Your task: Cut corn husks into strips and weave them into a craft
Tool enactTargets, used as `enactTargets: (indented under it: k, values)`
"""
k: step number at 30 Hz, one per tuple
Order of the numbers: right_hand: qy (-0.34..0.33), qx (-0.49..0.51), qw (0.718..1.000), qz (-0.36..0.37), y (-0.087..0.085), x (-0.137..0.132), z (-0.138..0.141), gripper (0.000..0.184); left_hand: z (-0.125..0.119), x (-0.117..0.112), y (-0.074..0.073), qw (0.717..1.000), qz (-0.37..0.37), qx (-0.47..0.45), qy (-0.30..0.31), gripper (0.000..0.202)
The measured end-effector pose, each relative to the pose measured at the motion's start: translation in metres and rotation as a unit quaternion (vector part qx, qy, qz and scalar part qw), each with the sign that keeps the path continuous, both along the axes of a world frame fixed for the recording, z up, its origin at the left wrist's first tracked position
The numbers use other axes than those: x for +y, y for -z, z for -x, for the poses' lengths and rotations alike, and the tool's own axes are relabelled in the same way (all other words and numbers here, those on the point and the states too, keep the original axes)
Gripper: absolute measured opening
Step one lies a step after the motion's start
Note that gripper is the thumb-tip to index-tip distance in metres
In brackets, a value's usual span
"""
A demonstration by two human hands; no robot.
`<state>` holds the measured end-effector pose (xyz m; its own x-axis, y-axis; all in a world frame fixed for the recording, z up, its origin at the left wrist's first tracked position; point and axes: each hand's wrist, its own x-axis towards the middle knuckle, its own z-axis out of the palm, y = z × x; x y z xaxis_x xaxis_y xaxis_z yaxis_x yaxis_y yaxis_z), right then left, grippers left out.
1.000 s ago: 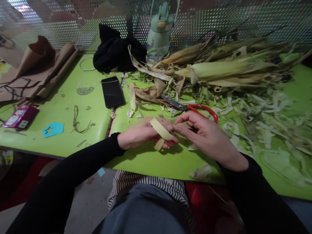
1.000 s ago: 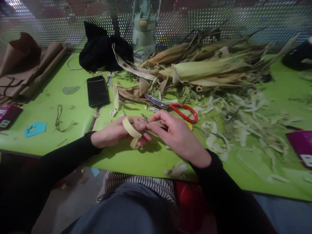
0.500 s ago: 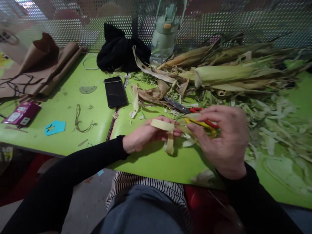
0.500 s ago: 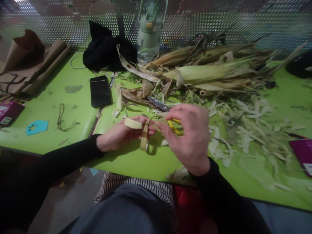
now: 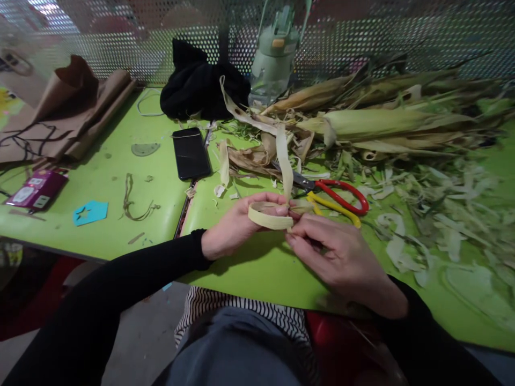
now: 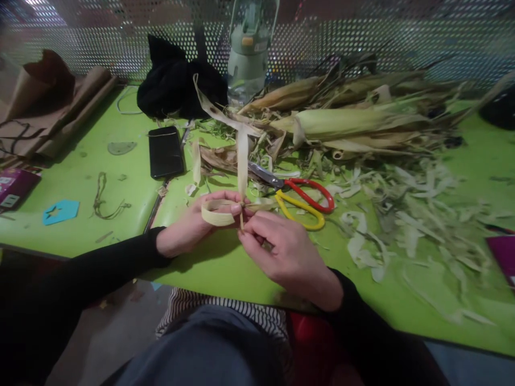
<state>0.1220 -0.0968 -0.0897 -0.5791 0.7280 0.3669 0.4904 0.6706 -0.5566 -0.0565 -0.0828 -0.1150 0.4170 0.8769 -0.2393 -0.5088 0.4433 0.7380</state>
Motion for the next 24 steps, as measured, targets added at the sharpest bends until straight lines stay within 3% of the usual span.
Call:
enactTargets:
  k: [5, 11, 15, 19, 21, 24]
  values:
    - [-0.034, -0.008, 0.999, 0.016, 0.000, 0.001, -0.004, 0.028, 0.005, 0.000, -0.003, 0.999, -0.037, 0.013, 0.022, 0.029]
    - [0.028, 0.004, 0.999, 0.021, 0.007, -0.001, 0.000, 0.025, 0.010, 0.004, -0.002, 0.997, -0.043, 0.034, 0.046, 0.029]
    - [0.071, -0.001, 0.998, 0.001, 0.008, -0.001, -0.001, 0.026, 0.015, 0.002, -0.002, 0.991, -0.086, -0.015, 0.098, 0.050]
    - [0.113, 0.003, 0.993, -0.019, 0.005, 0.000, -0.003, 0.021, 0.022, 0.003, -0.007, 0.977, -0.141, 0.009, 0.158, 0.065]
    - [0.140, 0.010, 0.990, -0.028, 0.003, 0.001, -0.003, 0.018, 0.024, 0.005, -0.009, 0.979, -0.131, 0.007, 0.158, 0.058]
    - [0.159, 0.016, 0.986, -0.035, 0.002, 0.001, -0.004, 0.012, 0.023, 0.010, -0.010, 0.992, -0.079, 0.010, 0.102, 0.027]
